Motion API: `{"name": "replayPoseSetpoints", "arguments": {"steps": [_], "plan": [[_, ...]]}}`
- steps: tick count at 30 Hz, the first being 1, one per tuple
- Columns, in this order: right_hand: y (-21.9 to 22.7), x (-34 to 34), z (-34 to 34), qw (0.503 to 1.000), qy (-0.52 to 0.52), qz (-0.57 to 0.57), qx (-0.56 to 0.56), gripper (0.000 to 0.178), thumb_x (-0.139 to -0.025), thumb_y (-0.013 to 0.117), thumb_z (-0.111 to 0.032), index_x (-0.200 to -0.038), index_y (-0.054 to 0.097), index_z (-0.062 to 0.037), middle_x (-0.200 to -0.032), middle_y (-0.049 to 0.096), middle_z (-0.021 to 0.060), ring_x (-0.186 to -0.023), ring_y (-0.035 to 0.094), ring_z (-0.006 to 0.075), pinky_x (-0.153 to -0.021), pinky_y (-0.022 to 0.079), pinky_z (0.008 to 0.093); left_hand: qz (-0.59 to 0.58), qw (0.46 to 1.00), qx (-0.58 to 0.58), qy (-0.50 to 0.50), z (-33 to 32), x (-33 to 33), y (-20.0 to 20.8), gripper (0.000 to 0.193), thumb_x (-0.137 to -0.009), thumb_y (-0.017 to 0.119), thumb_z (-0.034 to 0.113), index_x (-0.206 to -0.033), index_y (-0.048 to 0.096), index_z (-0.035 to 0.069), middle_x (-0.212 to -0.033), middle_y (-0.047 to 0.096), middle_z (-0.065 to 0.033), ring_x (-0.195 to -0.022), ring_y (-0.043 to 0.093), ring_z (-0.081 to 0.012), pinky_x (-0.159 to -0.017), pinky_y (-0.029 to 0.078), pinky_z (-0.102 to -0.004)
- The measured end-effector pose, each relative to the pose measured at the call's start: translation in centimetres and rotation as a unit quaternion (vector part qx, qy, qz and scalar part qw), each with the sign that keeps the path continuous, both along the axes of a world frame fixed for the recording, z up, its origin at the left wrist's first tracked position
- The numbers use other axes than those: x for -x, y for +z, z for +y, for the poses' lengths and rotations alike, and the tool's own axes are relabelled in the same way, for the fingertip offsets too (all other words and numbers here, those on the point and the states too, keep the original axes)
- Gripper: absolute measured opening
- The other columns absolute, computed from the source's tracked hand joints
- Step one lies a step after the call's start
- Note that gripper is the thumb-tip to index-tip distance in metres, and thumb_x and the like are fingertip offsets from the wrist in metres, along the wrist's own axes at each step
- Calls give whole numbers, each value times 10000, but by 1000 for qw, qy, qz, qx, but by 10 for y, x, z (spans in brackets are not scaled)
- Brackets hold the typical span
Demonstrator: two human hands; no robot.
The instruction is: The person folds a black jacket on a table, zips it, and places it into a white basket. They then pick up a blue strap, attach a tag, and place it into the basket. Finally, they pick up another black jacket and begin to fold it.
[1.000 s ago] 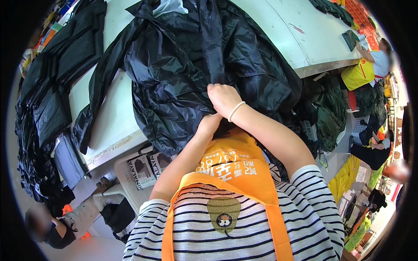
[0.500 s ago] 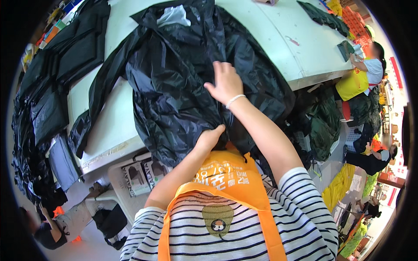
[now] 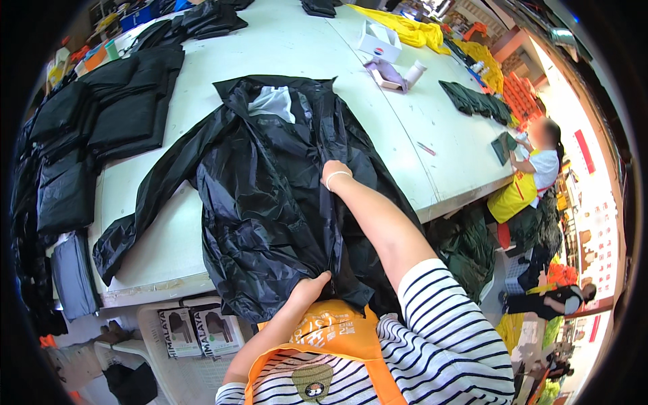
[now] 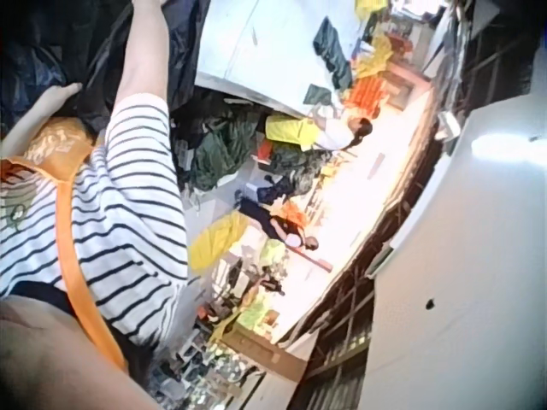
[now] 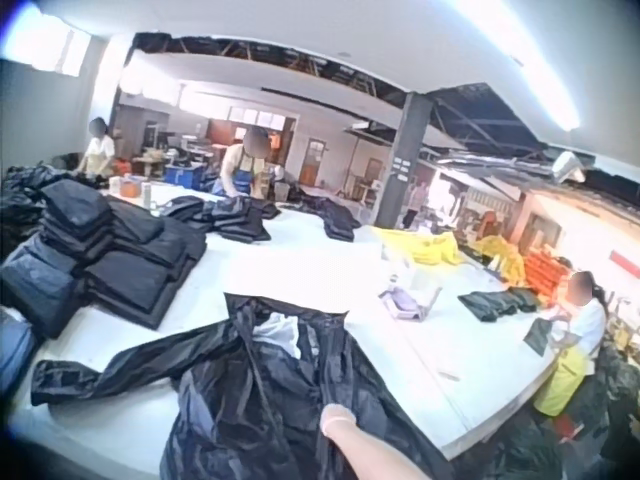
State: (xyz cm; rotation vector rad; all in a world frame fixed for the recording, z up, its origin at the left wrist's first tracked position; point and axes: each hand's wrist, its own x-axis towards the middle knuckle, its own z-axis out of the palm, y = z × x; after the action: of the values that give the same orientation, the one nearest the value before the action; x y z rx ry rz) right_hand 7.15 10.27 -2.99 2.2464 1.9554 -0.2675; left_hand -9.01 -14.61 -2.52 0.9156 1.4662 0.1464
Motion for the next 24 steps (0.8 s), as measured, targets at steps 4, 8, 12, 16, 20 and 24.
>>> {"name": "replayPoseSetpoints", "arguments": {"steps": [4, 8, 12, 16, 20, 24], "plan": [[3, 61, 35, 889, -10, 434, -148, 158, -849, 616, -239, -824, 648, -87, -873, 669, 88, -686, 631, 240, -684, 497, 377, -109, 975, 36, 191, 3, 10, -28, 649, -776, 665, 393, -1076, 552, -170, -1049, 624, -221, -915, 610, -287, -839, 453, -319], [-42, 94, 14, 486, -216, 843, 77, 182, -865, 597, -274, -791, 530, -122, -736, 551, 29, -565, 527, 199, -524, 437, 306, -149, 965, 59, 206, 4, 0, -47, 694, -755, 650, 439, -1106, 554, -152, -1098, 610, -202, -950, 586, -268, -862, 432, -310], [-119, 45, 27, 767, -297, 568, 33, 276, -915, 543, -238, -962, 646, 14, -908, 671, 119, -851, 628, 223, -733, 492, 366, -204, 954, 62, 211, 7, -5, -42, 528, -787, 661, 293, -1030, 565, -166, -1029, 631, -204, -867, 618, -269, -777, 491, -326], [-41, 84, 22, 764, -129, 632, -19, 272, -918, 564, -240, -918, 624, 25, -835, 665, 116, -750, 618, 206, -738, 466, 315, -74, 989, 53, 114, 19, -1, -14, 676, -782, 627, 433, -1072, 562, -175, -1079, 615, -220, -930, 595, -258, -839, 445, -302], [28, 89, 1, 748, 79, 540, -378, 194, -920, 550, -175, -855, 575, 6, -781, 603, 162, -735, 602, 249, -687, 465, 320, -118, 977, 84, 155, 21, -1, 0, 694, -758, 662, 425, -1072, 554, -185, -1102, 604, -237, -944, 596, -287, -827, 461, -327], [-53, 62, 4, 822, -87, 429, -364, 226, -901, 516, -203, -892, 592, 9, -764, 633, 169, -693, 633, 302, -636, 491, 342, -88, 989, 75, 91, 20, -8, -7, 678, -763, 659, 425, -1046, 566, -185, -1061, 616, -226, -908, 601, -274, -813, 464, -320]]}}
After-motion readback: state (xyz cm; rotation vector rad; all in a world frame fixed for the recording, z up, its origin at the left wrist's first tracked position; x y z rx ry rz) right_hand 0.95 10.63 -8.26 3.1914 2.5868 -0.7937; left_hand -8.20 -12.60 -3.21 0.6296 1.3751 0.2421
